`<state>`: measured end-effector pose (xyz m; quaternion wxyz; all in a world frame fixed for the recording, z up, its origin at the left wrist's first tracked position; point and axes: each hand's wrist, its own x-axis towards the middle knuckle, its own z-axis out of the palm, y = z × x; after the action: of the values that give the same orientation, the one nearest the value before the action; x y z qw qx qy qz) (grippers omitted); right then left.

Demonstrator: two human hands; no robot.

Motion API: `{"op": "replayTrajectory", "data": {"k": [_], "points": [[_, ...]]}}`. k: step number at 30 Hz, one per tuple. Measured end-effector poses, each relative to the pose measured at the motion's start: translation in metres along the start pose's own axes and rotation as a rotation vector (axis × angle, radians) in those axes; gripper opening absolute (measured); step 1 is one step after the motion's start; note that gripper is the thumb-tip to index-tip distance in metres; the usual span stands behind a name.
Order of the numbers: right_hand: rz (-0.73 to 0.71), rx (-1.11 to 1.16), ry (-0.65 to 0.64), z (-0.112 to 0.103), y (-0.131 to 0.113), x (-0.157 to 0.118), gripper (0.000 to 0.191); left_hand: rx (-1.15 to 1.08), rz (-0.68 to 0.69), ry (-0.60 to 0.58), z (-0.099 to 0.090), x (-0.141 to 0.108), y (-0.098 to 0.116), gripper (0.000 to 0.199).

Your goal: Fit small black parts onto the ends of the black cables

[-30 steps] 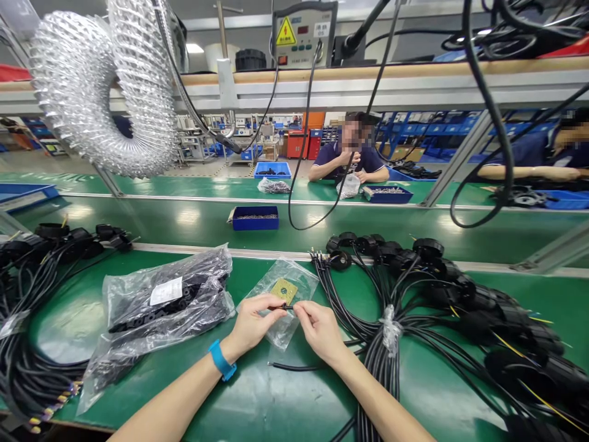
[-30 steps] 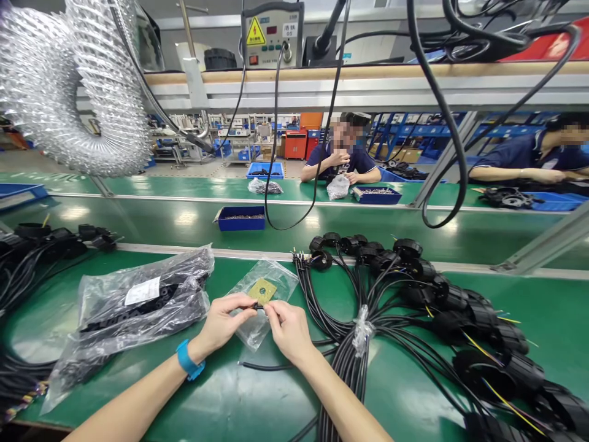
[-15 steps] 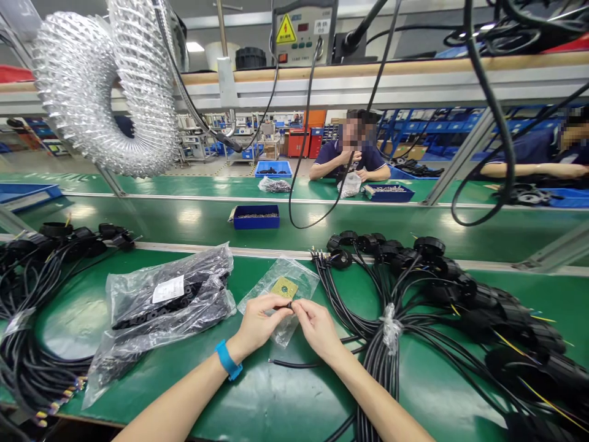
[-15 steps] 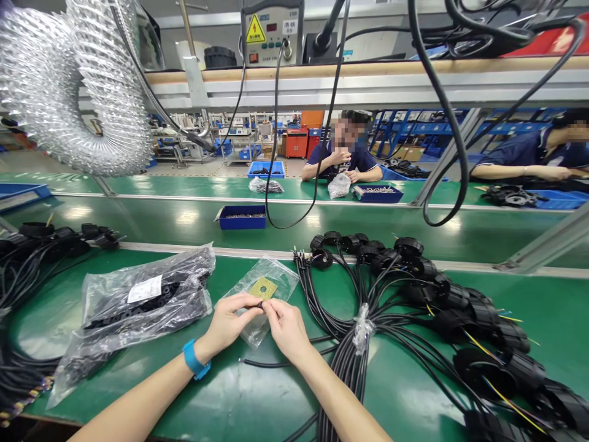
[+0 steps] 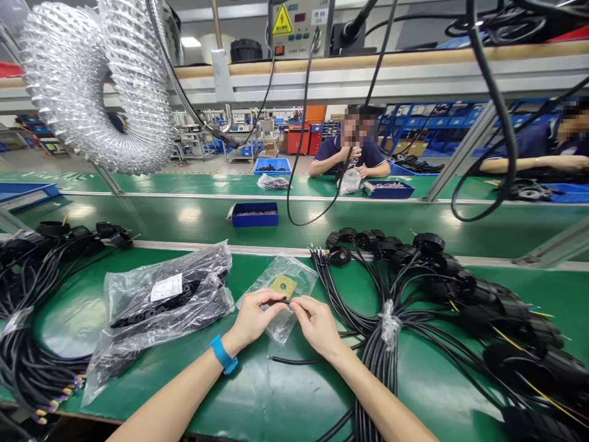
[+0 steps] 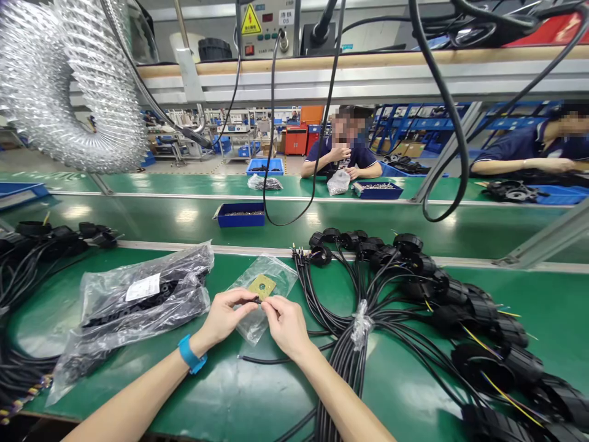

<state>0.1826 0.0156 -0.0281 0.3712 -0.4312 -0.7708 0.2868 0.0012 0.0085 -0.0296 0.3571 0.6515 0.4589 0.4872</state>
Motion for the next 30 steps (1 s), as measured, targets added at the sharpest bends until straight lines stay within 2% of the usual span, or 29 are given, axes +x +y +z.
{"op": "replayTrajectory", "data": {"k": [10, 14, 19, 24, 30], "points": [[0.034, 0.134, -0.067, 0.000, -0.001, 0.002, 0.029, -0.016, 0.052, -0.034, 0.004, -0.003, 0.002, 0.017], [0.011, 0.142, -0.036, 0.000, 0.000, 0.005, 0.025, -0.112, -0.008, -0.043, 0.003, 0.002, 0.004, 0.020], [-0.091, 0.009, 0.072, -0.002, -0.003, 0.006, 0.015, -0.467, -0.188, -0.096, 0.001, 0.007, 0.003, 0.068], [-0.171, -0.090, 0.100, -0.005, -0.006, 0.005, 0.014, -0.543, -0.291, -0.088, 0.001, 0.006, 0.004, 0.057], [-0.129, -0.021, 0.058, -0.005, -0.005, 0.004, 0.019, -0.596, -0.196, -0.108, 0.003, 0.004, 0.007, 0.058]]}}
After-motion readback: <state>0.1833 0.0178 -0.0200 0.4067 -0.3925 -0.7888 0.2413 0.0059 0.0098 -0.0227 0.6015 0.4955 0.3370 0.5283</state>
